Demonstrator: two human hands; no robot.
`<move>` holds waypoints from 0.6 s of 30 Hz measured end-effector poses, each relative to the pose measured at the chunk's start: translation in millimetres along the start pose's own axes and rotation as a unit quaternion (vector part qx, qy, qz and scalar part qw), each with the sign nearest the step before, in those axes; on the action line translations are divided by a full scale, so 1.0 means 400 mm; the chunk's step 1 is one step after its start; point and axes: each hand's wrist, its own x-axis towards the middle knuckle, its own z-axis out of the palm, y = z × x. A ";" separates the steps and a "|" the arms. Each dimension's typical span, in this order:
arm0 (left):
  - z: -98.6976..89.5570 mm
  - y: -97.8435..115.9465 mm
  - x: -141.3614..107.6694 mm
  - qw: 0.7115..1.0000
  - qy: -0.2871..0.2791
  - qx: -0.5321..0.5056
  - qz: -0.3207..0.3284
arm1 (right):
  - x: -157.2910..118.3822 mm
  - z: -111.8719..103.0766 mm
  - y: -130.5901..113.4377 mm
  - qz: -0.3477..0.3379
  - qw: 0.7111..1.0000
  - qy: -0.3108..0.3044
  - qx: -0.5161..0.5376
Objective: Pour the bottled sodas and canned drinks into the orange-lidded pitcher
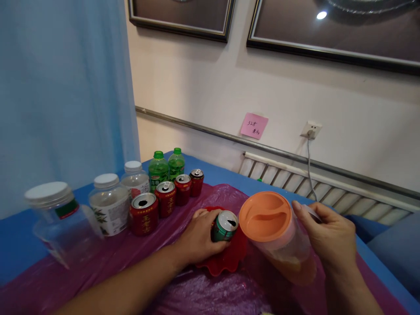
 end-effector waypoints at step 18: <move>0.006 -0.013 -0.005 1.000 -0.002 0.014 0.000 | -0.012 0.003 0.005 -0.005 0.999 -0.017 -0.029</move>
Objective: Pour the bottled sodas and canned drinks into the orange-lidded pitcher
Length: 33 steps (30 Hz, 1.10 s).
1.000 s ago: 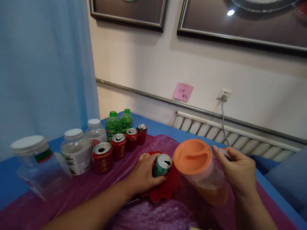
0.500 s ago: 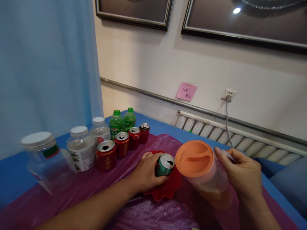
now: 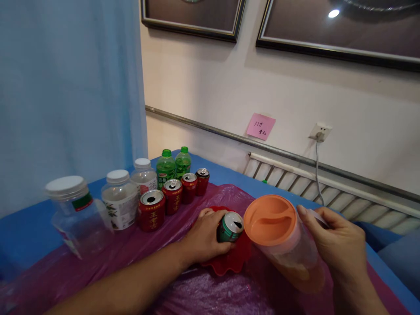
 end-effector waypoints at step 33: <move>0.006 -0.005 -0.004 1.000 -0.016 0.007 -0.016 | -0.015 0.003 -0.007 0.025 0.997 -0.027 -0.062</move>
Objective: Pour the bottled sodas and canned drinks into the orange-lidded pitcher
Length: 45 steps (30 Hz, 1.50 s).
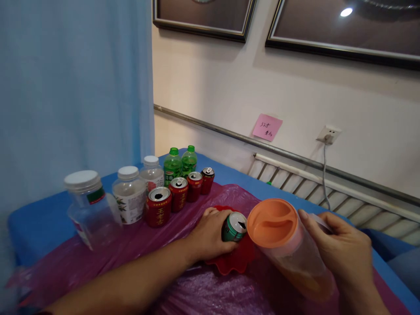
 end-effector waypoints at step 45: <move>-0.001 0.018 -0.003 0.999 -0.031 -0.037 -0.018 | -0.008 -0.010 0.011 -0.025 0.999 -0.007 -0.029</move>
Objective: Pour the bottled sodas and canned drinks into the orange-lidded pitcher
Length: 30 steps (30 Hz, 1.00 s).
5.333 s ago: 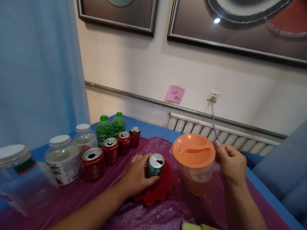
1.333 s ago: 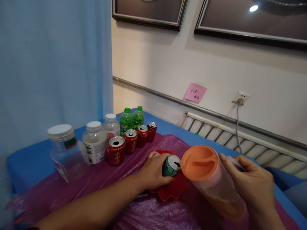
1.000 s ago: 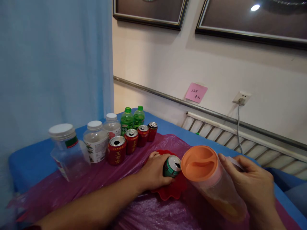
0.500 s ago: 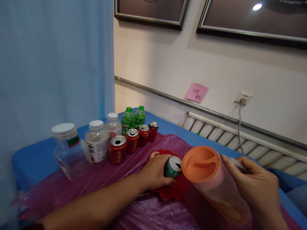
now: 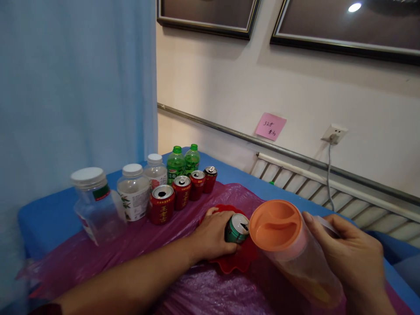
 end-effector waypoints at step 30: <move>-0.003 0.001 -0.002 1.000 0.002 0.000 0.003 | 0.005 0.001 -0.004 -0.004 1.000 -0.001 -0.007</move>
